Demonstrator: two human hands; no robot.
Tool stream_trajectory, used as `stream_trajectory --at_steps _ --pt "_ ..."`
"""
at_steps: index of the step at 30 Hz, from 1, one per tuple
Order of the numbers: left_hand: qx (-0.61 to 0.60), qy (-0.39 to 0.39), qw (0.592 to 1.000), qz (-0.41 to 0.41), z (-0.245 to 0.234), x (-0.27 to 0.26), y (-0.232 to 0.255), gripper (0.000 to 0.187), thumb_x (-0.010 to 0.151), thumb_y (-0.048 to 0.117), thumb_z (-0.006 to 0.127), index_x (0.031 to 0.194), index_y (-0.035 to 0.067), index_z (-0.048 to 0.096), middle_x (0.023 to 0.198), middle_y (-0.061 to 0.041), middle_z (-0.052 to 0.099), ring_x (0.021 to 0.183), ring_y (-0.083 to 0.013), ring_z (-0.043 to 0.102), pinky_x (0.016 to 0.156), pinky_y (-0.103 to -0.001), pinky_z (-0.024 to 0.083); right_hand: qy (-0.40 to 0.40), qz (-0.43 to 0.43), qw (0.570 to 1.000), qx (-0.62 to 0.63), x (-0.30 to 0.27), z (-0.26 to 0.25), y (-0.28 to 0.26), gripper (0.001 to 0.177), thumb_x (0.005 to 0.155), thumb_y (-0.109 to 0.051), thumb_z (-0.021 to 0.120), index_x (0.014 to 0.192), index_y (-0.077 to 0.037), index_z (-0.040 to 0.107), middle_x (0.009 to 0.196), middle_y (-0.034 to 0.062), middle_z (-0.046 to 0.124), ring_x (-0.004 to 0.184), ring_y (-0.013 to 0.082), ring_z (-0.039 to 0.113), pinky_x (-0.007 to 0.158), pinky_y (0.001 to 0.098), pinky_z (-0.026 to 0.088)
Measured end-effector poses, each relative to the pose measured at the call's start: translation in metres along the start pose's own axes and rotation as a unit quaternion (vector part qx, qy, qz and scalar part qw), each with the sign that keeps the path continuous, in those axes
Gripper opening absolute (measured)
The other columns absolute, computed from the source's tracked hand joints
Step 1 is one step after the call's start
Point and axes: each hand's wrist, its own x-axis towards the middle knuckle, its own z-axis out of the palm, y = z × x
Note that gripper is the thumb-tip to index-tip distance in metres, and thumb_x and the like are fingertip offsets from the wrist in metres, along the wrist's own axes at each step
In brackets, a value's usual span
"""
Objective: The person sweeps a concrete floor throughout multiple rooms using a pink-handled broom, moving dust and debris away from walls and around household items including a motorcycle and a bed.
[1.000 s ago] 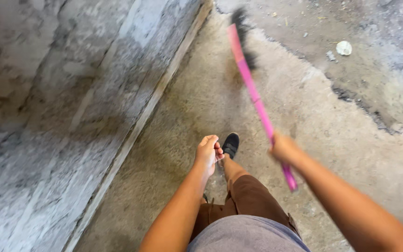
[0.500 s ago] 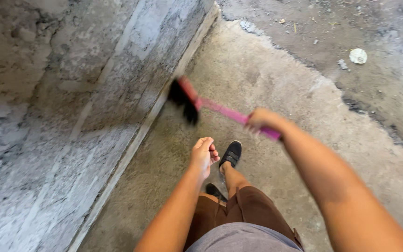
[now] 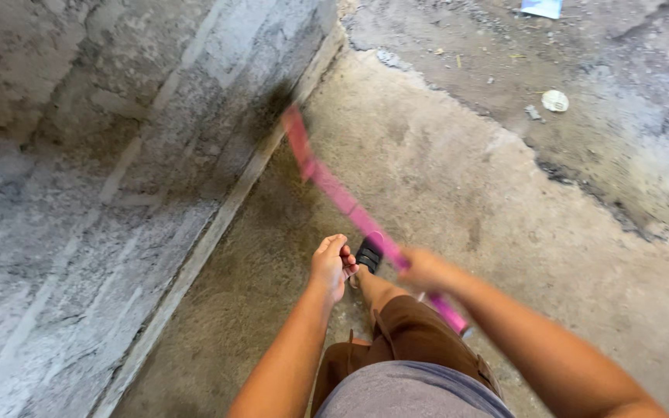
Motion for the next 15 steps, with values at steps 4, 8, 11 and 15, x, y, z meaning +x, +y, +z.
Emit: stream_trajectory --at_steps 4,8,11,15 --pt "0.01 -0.014 1.0 -0.007 -0.007 -0.045 -0.049 0.01 0.099 0.025 0.061 0.102 0.016 0.059 0.072 0.003 0.056 0.058 -0.0112 0.056 0.054 -0.033 0.051 -0.216 -0.011 0.974 0.075 -0.068 0.136 -0.014 0.048 0.082 -0.02 0.065 0.129 -0.016 0.072 0.084 0.016 0.075 0.062 0.0242 0.067 0.064 0.042 0.058" --pt "0.056 0.022 0.998 -0.026 -0.022 -0.08 -0.096 0.011 0.099 0.026 0.06 0.103 0.016 0.06 0.073 0.003 0.055 0.059 -0.0117 0.056 0.055 -0.033 0.051 -0.299 -0.073 0.949 -0.072 -0.064 0.226 -0.006 0.032 0.082 -0.028 0.074 0.105 -0.006 0.079 0.084 0.014 0.077 0.062 0.02 0.069 0.061 0.037 0.055" --pt "0.055 0.037 0.997 -0.036 -0.03 -0.093 -0.124 0.011 0.099 0.026 0.06 0.103 0.016 0.058 0.074 0.003 0.056 0.06 -0.0112 0.057 0.056 -0.032 0.053 -0.266 0.019 0.953 -0.143 -0.065 0.211 0.067 0.024 0.084 -0.022 0.068 0.096 -0.004 0.077 0.085 0.0171 0.075 0.068 0.0277 0.072 0.062 0.0449 0.058" --pt "0.026 0.019 0.999 -0.038 -0.003 -0.095 -0.167 0.01 0.098 0.024 0.061 0.103 0.016 0.059 0.074 0.003 0.055 0.059 -0.0112 0.056 0.054 -0.032 0.05 -0.197 0.18 0.932 0.244 -0.105 0.035 0.245 0.028 0.095 -0.015 0.061 0.114 -0.008 0.078 0.063 0.0006 0.058 0.046 0.0127 0.05 0.04 0.0288 0.039"
